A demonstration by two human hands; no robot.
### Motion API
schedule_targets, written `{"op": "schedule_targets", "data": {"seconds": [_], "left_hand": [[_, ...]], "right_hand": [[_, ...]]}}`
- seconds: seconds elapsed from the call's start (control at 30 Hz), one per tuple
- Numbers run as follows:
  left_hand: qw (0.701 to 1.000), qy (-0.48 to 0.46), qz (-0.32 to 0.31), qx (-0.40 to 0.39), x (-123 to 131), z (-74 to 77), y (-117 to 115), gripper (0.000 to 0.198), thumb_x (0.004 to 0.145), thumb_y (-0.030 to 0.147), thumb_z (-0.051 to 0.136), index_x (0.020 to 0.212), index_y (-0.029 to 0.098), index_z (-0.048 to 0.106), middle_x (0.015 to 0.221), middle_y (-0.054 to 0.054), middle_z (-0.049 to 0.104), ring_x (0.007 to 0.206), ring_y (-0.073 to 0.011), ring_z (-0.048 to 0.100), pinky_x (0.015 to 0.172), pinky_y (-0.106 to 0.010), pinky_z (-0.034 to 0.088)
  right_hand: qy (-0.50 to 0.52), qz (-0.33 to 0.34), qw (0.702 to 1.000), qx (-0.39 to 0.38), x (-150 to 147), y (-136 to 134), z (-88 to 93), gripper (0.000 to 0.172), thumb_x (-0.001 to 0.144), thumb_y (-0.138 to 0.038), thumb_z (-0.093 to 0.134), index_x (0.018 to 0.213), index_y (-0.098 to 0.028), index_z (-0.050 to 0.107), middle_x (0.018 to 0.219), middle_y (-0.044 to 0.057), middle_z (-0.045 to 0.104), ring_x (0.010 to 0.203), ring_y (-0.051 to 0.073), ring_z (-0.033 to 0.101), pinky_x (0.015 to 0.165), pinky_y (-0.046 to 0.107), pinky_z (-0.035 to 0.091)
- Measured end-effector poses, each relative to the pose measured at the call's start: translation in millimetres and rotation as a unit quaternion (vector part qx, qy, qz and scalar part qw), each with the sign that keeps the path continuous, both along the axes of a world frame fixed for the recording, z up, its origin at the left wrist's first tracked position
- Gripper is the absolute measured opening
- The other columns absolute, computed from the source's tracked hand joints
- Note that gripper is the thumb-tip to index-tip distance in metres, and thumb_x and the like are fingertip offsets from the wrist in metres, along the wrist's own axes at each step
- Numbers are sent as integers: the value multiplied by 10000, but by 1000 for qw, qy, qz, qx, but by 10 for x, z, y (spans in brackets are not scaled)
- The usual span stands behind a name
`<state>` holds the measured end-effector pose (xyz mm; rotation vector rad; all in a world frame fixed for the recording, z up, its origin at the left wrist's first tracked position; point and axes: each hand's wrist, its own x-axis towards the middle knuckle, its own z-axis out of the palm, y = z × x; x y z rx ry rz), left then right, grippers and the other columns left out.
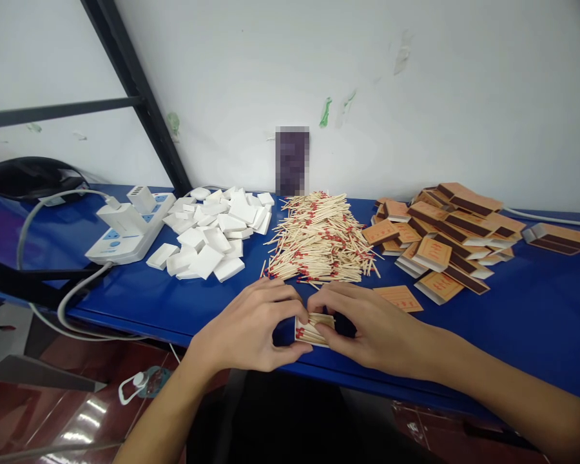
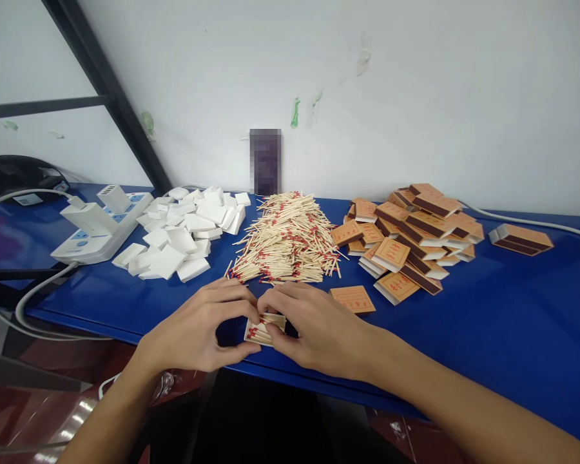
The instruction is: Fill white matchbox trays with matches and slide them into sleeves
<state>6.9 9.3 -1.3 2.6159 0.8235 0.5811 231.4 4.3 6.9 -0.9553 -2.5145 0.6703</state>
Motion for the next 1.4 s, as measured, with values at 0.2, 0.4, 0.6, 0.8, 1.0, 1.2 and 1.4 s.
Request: {"op": "schedule_targets", "data": {"seconds": [0.2,0.4,0.6,0.8,1.0,1.2,1.4], "left_hand": [[1000,0,1,-1,2,-7,2,213,837,354,715,955,188,651,959,-12,654,874,-169,602,870,-333,412],[1000,12,1,-10,-9,-6,-3,182,838,343,714,944,203,667,969,-7,644,892,-171,598,893,-338,407],[1000,13,5,-11,2,0,11,190,837,349,715,943,198,669,967,-4,641,890,-167,600,904,-338,409],[1000,13,4,-11,-4,-5,2,189,841,352,705,950,200,674,969,-11,643,896,-174,602,913,-344,408],[1000,10,6,-12,-5,-11,2,208,839,363,708,966,202,671,952,-20,639,874,-181,592,890,-347,415],[1000,11,8,-19,0,10,-6,199,835,352,713,924,188,642,932,-15,644,871,-178,592,894,-345,415],[1000,15,11,-5,-2,0,-1,246,832,370,715,981,187,650,939,-23,653,874,-186,604,881,-351,426]], "right_hand": [[6,4,1000,-3,17,-10,24,23,943,-202,525,939,-202,548,846,-3,581,789,157,559,716,299,424],[14,4,1000,8,15,-13,42,103,885,-135,507,957,-199,544,860,13,587,796,169,572,706,302,442],[9,2,1000,7,14,-15,38,107,888,-160,514,979,-207,541,878,16,596,811,175,582,727,313,456],[-8,-1,1000,-7,28,-16,56,153,869,-144,528,1004,-213,543,908,26,604,860,195,590,729,326,462],[-14,2,1000,-22,30,-21,78,154,872,-144,539,1005,-220,544,928,25,607,886,200,587,754,339,467],[1,19,1000,-24,36,-12,82,85,951,-186,489,1012,-220,538,923,14,608,873,181,580,768,327,456],[15,19,1000,-1,29,3,72,163,943,-104,427,1010,-211,529,910,26,616,849,175,589,752,313,459]]}}
